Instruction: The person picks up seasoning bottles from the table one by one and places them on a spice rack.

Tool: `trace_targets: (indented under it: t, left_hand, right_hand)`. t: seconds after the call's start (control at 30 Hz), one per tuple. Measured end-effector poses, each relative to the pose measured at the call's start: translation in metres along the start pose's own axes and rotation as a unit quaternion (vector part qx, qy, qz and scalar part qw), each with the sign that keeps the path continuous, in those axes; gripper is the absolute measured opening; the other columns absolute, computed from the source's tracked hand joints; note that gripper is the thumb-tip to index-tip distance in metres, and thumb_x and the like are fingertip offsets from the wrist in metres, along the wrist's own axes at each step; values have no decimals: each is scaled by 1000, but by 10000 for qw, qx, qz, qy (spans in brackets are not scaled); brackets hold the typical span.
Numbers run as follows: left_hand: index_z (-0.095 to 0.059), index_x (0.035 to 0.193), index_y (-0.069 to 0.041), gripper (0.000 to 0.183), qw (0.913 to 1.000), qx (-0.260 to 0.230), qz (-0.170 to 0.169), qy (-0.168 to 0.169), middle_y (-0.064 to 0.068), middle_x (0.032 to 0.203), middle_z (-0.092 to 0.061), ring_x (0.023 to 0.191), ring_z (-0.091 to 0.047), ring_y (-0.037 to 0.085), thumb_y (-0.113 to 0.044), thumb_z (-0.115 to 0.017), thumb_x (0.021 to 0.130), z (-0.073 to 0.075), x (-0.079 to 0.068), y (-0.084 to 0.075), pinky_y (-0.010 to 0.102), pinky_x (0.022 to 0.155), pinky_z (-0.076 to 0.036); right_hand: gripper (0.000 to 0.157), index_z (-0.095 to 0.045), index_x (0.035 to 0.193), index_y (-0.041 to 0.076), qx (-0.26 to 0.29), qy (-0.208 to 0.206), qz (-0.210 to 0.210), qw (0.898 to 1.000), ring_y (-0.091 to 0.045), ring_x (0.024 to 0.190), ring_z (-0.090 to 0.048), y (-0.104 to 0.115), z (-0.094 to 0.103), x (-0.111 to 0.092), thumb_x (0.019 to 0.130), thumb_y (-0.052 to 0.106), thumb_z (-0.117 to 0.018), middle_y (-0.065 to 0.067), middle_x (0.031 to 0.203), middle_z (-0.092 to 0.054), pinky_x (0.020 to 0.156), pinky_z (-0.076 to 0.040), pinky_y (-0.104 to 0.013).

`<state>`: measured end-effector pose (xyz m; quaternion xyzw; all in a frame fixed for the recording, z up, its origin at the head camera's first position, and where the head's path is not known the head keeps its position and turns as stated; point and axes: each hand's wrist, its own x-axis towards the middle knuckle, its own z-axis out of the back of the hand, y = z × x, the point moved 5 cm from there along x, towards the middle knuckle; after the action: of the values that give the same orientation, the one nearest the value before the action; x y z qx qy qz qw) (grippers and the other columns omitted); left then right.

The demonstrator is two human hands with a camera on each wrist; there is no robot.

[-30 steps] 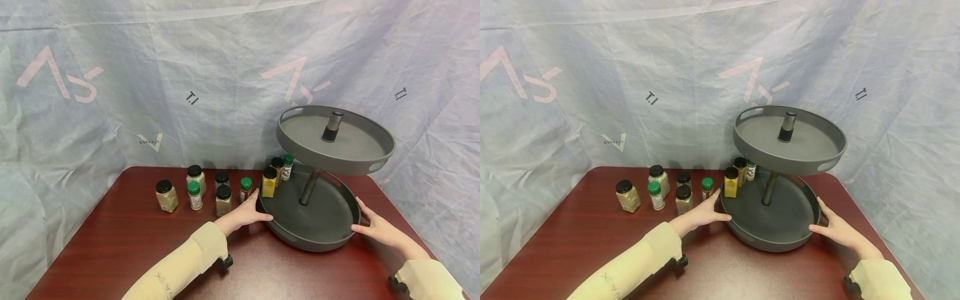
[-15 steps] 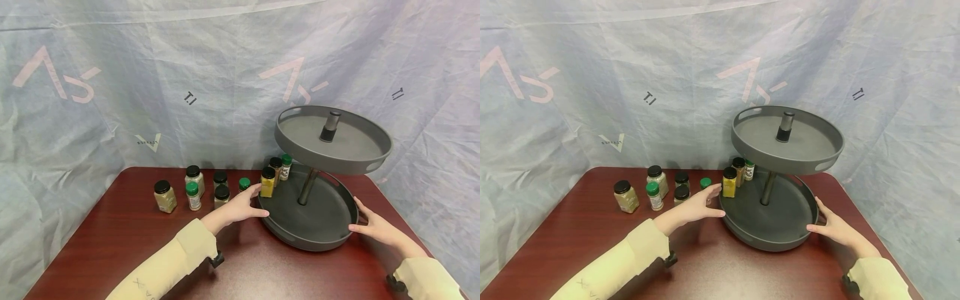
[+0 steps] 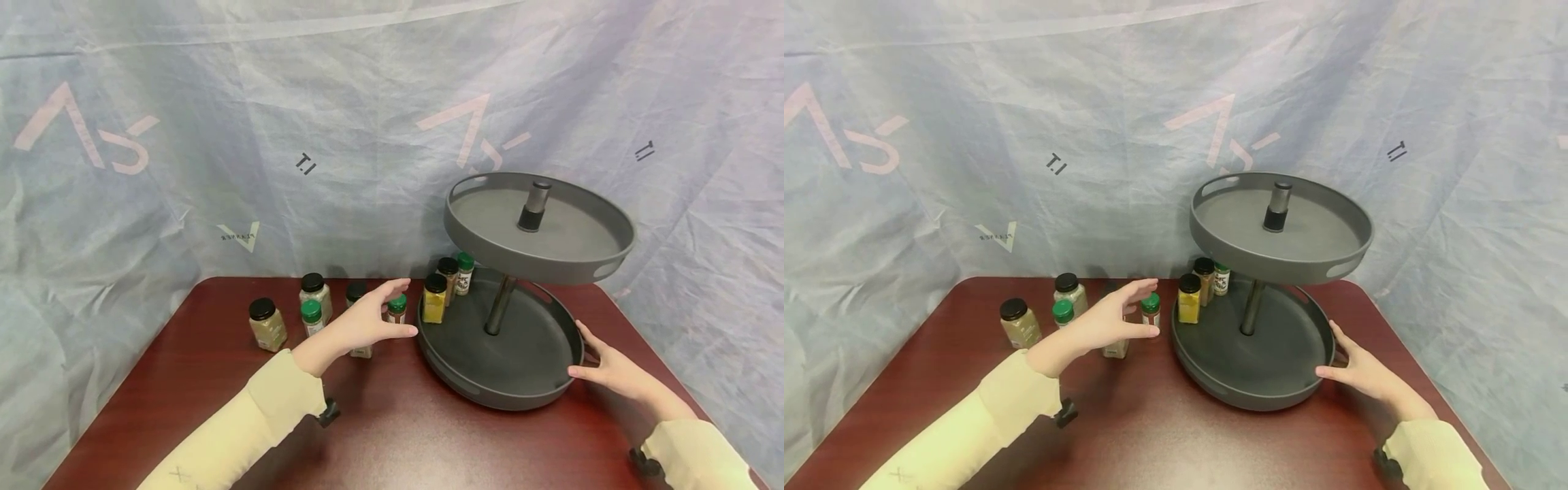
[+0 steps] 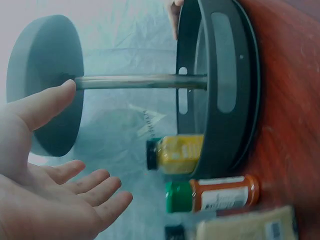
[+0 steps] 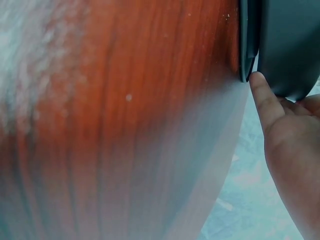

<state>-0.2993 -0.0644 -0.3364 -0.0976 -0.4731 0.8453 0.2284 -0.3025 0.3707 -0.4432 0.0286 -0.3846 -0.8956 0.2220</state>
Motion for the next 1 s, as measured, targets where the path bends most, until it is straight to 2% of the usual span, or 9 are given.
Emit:
trace_targets:
  t: [0.17, 0.47, 0.57, 0.7, 0.87, 1.0]
  left_hand:
    - [-35, 145, -26, 80, 9994, 158, 7, -306, -6, 147, -37, 136, -35, 16, -32, -78, 78, 18, -9, -1, 42, 108, -32]
    - [-41, 140, -30, 75, 9977, -70, 109, -662, -2, 146, -38, 135, -35, 25, -36, -79, 76, 40, -25, 13, 51, 105, -33]
    - [-43, 139, -31, 74, 9970, -137, 203, -740, -2, 146, -37, 135, -35, 26, -37, -79, 75, 44, -27, 22, 52, 105, -33]
    - [-44, 138, -27, 73, 9960, -112, 196, -863, -1, 145, -39, 134, -36, 28, -33, -81, 74, 46, -29, 32, 51, 107, -32]
    - [-44, 139, -20, 72, 9956, -82, 156, -917, 7, 144, -40, 133, -38, 34, -29, -80, 77, 48, -30, 43, 54, 104, -33]
    - [-44, 138, -18, 71, 9951, -296, 199, -923, 11, 143, -40, 132, -39, 36, -26, -80, 77, 47, -29, 55, 54, 102, -36]
  right_hand:
    - [95, -1, 149, -4, -18, -12, -23, 10000, 26, 112, -30, 0, 0, -1, 85, 11, -70, -38, 145, -19, 83, -40, -6]
    - [94, -1, 149, -5, 52, -31, 39, 10000, 25, 112, -30, 2, -2, -1, 85, 9, -69, -38, 146, -17, 83, -40, -6]
    - [94, -1, 149, -6, 53, -38, 9, 10000, 26, 111, -30, 2, -2, -2, 85, 9, -69, -38, 145, -18, 83, -40, -6]
    - [95, -1, 148, -7, 69, -51, -28, 10000, 25, 110, -32, 2, -2, -2, 85, 9, -69, -38, 145, -19, 82, -41, -6]
    - [95, -1, 149, -5, 61, -60, -24, 10000, 25, 111, -31, 2, -3, -2, 85, 10, -70, -38, 145, -19, 83, -40, -6]
    - [95, -1, 150, -3, 61, -49, -75, 9999, 25, 111, -31, 2, -2, -2, 85, 11, -69, -37, 146, -19, 83, -41, -7]
